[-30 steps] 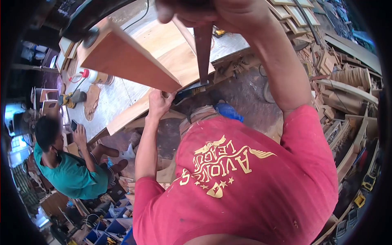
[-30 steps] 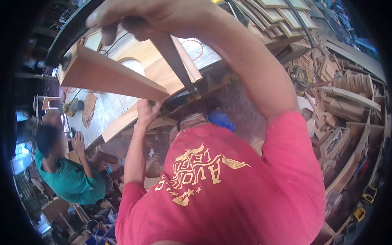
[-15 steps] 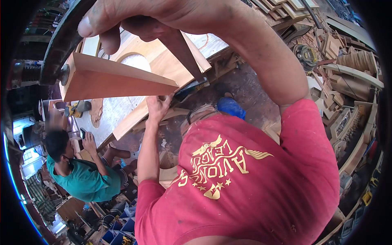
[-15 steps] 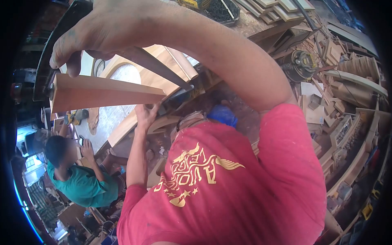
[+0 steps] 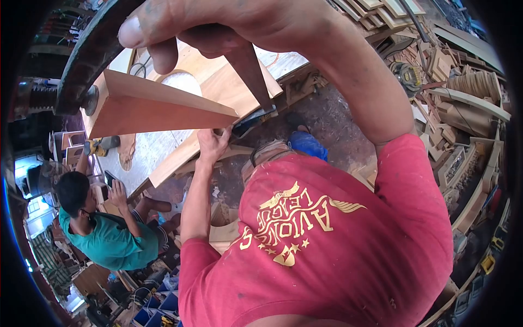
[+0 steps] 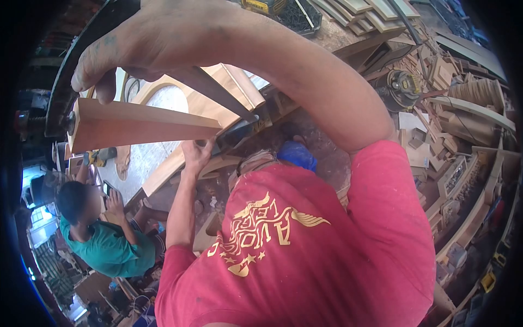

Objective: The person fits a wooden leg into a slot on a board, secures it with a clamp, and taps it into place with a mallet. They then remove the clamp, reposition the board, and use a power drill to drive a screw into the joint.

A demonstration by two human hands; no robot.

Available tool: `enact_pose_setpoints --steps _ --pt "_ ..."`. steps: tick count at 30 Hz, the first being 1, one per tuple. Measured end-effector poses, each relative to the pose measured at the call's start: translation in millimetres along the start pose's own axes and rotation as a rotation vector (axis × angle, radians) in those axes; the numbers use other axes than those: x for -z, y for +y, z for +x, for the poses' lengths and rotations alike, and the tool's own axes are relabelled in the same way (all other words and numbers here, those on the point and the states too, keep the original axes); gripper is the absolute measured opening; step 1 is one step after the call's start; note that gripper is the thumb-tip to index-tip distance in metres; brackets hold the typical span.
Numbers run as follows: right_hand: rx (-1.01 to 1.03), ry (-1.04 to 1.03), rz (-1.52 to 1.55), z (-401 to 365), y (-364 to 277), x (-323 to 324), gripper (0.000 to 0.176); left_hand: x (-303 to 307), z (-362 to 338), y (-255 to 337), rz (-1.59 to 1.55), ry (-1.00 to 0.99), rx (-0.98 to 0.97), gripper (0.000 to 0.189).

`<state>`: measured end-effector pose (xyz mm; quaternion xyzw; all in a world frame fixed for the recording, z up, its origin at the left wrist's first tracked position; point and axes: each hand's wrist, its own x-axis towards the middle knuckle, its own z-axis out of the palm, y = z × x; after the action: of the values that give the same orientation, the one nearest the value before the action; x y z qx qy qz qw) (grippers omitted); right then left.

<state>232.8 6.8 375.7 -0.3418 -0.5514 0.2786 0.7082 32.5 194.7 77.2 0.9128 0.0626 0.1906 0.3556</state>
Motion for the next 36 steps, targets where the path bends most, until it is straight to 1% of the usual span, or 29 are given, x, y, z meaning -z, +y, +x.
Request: enact_pose_setpoints --steps 3,6,9,10,12,13,15,16,18,19,21,22,24,25,27,30,31,33,34,36 --pt "-0.029 -0.016 0.015 -2 -2 1 0.023 0 4 3 0.01 -0.027 -0.05 0.023" --pt "-0.093 0.033 -0.069 -2 -6 -1 0.026 -2 7 5 -0.025 -0.007 -0.055 0.022" --pt "-0.248 0.145 -0.225 -4 -30 -13 0.027 -5 2 5 -0.058 -0.011 0.051 0.019" --pt "-0.317 0.18 -0.305 -2 -50 -20 0.027 -5 5 7 -0.069 -0.022 0.073 0.019" --pt "-0.305 0.187 -0.294 -3 -48 -19 0.027 -3 2 12 -0.089 -0.048 0.135 0.017" --pt "-0.223 0.157 -0.204 -3 -27 -13 0.027 -3 0 10 -0.069 -0.062 0.135 0.017" --pt "-0.066 0.162 -0.251 -8 -17 -13 0.027 0 2 4 -0.025 -0.08 0.129 0.017" --pt "0.011 0.202 -0.39 -14 -26 -21 0.027 0 4 4 -0.032 -0.059 0.103 0.017" --pt "0.015 0.207 -0.446 -15 -28 -21 0.028 -1 3 7 -0.051 -0.025 0.059 0.018" --pt "-0.055 0.17 -0.365 -9 -23 -12 0.028 0 3 7 -0.05 -0.045 0.079 0.018" --pt "-0.146 0.17 -0.344 -8 -28 -12 0.028 2 1 6 -0.05 -0.088 0.121 0.018" --pt "-0.165 0.204 -0.407 -12 -42 -20 0.028 1 1 4 -0.034 -0.078 0.103 0.018" --pt "-0.174 0.211 -0.349 -10 -42 -20 0.028 -1 0 -1 0.0 -0.049 0.067 0.018" --pt "-0.164 0.186 -0.228 -6 -27 -13 0.028 -2 0 -2 0.009 -0.033 0.054 0.018" --pt "-0.162 0.149 -0.099 -4 -19 -8 0.027 -4 -3 -2 0.027 -0.007 0.038 0.018" --pt "-0.115 0.121 -0.125 -3 -16 -6 0.026 -5 -4 -5 0.01 0.008 0.004 0.019" --pt "-0.059 0.119 -0.161 -3 -12 -6 0.026 -4 -5 -6 0.011 0.009 0.009 0.019" --pt "-0.064 0.125 -0.148 -4 -11 -5 0.025 -6 -5 -5 0.009 0.012 0.012 0.019" --pt "-0.126 0.134 -0.098 -4 -14 -6 0.025 -7 -6 -3 0.002 0.025 0.016 0.019" --pt "-0.273 0.171 -0.148 -2 -35 -13 0.024 -7 -6 2 -0.009 0.05 0.021 0.019"
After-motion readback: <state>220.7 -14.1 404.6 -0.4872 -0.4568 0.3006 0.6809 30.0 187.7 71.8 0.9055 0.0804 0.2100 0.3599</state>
